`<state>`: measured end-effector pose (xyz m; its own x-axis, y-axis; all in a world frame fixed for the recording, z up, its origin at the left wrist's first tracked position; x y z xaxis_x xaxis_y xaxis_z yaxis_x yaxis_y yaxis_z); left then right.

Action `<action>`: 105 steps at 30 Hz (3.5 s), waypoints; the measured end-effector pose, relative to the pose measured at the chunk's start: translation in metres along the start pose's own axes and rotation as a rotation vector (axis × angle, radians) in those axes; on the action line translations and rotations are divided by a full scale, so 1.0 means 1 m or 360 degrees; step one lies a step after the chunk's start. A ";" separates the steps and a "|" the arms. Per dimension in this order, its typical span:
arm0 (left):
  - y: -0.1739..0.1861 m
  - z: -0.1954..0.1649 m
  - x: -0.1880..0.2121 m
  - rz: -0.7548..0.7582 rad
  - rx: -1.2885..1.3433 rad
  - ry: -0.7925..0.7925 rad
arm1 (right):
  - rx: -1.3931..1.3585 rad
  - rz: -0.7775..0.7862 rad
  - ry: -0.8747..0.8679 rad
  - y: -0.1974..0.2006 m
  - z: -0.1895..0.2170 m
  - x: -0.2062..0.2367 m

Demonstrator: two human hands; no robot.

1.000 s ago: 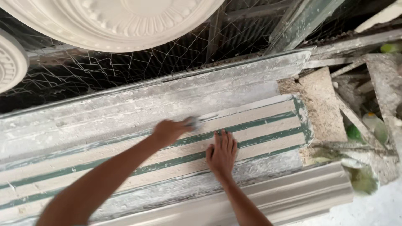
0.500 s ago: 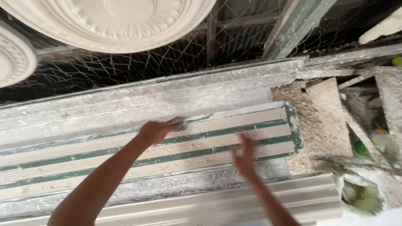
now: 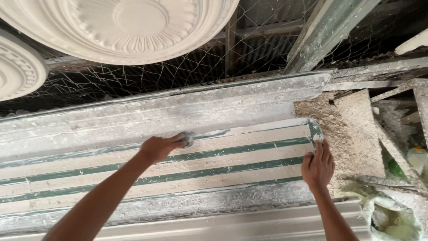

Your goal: The person ties green plastic ties around a white decorative moulding, then uses a small metal tool to scrape and smooth the surface of a long white moulding with green stripes. The work is performed on a workbench in a workshop setting.

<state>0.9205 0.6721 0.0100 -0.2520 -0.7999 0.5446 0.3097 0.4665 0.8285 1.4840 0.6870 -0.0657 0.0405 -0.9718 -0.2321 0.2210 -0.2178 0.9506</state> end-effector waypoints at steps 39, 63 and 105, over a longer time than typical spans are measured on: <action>0.100 -0.204 -0.137 -0.0038 0.0377 -0.0208 | 0.0071 -0.0180 0.0125 0.012 0.005 0.002; 0.101 -0.165 -0.103 -0.0339 0.0117 -0.0539 | 0.0127 -0.0192 0.0041 0.012 0.014 0.000; 0.113 -0.193 -0.130 -0.0392 0.0236 -0.0507 | 0.0180 -0.0079 0.0008 0.006 0.006 -0.002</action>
<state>1.1648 0.7559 0.0074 -0.5797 -0.7486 0.3217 0.0755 0.3438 0.9360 1.4794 0.6866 -0.0580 0.0374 -0.9592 -0.2803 0.1115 -0.2747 0.9550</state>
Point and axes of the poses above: each hand's wrist, its own x-axis away from the middle knuckle, its own y-axis out of the back of the hand, z = x × y, the point moved 3 cm from there along -x, towards the middle knuckle, and after that the axes turned 7 degrees about y, right-handed, at the moved point
